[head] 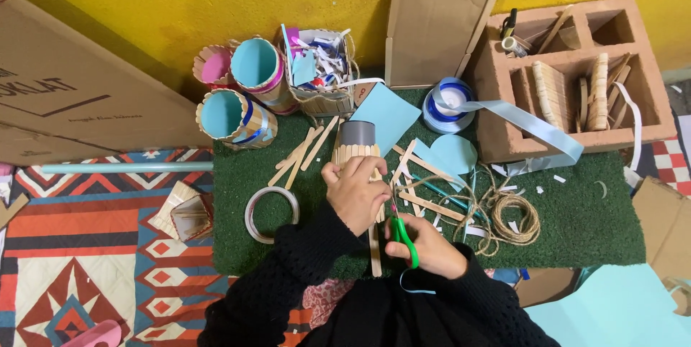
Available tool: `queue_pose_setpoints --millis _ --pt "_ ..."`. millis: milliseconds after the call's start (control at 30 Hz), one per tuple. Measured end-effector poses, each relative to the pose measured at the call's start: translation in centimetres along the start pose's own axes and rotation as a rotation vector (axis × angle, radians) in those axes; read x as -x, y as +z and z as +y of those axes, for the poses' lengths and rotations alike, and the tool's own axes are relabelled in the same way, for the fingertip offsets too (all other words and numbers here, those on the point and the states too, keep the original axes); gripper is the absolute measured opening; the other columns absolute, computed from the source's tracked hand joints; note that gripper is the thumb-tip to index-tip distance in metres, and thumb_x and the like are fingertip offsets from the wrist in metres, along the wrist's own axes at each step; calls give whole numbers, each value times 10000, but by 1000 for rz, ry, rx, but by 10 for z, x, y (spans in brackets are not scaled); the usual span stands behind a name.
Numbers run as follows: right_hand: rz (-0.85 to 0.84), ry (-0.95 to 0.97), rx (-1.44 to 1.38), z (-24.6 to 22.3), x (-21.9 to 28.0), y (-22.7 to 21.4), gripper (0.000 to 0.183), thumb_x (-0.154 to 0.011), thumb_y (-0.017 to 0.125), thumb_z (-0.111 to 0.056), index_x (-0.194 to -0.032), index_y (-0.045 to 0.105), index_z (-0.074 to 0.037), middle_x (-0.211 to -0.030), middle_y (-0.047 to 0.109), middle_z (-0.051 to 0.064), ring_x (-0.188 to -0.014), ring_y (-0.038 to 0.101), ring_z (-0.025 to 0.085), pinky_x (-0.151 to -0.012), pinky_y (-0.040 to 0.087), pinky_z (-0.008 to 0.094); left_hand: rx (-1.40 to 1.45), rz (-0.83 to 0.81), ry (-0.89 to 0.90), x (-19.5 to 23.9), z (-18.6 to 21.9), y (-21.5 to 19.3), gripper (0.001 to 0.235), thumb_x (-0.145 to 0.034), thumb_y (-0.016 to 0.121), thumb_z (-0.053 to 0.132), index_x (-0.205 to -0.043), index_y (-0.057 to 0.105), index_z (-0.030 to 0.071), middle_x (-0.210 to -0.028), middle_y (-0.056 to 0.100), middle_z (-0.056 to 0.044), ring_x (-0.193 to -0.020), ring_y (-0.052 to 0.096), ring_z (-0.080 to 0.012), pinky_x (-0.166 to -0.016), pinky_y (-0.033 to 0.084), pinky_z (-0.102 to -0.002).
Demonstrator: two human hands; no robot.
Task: Tying a decorative twine knot around a cylinder covered in wooden sticks and trimming the ends with scissors.
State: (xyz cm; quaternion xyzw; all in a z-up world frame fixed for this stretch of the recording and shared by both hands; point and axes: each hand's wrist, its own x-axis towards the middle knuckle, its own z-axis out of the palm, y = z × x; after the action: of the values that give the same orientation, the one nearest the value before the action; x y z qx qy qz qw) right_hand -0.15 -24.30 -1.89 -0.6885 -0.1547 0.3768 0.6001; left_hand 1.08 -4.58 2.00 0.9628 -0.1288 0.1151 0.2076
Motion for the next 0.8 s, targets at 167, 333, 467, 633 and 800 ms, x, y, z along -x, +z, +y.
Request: queue_pose_setpoints --millis 167,333,467,633,800 --pt "13 -12 -130 -4 3 1 440 -738 832 -494 -796 655 -95 -653 637 20 -570 627 150 -567 496 259 -17 16 5 -1 -4 1 127 -767 823 233 -705 721 276 -1119 549 125 -1095 510 -169 -886 249 -461" --pt "-14 -14 -171 0 2 1 342 -795 839 -383 -804 665 -88 -623 657 36 -545 673 149 -548 558 270 15 -6 -2 0 -3 0 122 -777 821 216 -716 734 277 -1107 550 125 -1083 509 -170 -878 248 -460" --pt "-104 54 -1 -4 0 -6 649 -688 758 -675 -1010 645 -123 -815 582 -3 -722 522 141 -704 460 270 17 -27 26 -1 -2 -4 112 -780 797 208 -716 736 276 -1115 536 111 -1105 503 -181 -890 254 -484" --pt "-28 115 95 -15 2 -4 618 -644 772 -682 -918 674 -136 -796 596 13 -738 525 159 -717 399 261 -5 -11 28 1 -6 1 126 -764 804 218 -699 718 284 -1110 525 117 -1098 505 -173 -894 251 -480" --pt "-7 44 -80 -12 2 -3 503 -688 842 -543 -836 668 -96 -674 642 15 -598 620 132 -593 499 249 0 -37 20 -1 -6 1 112 -778 818 219 -719 743 278 -1101 521 107 -1098 503 -173 -888 251 -472"
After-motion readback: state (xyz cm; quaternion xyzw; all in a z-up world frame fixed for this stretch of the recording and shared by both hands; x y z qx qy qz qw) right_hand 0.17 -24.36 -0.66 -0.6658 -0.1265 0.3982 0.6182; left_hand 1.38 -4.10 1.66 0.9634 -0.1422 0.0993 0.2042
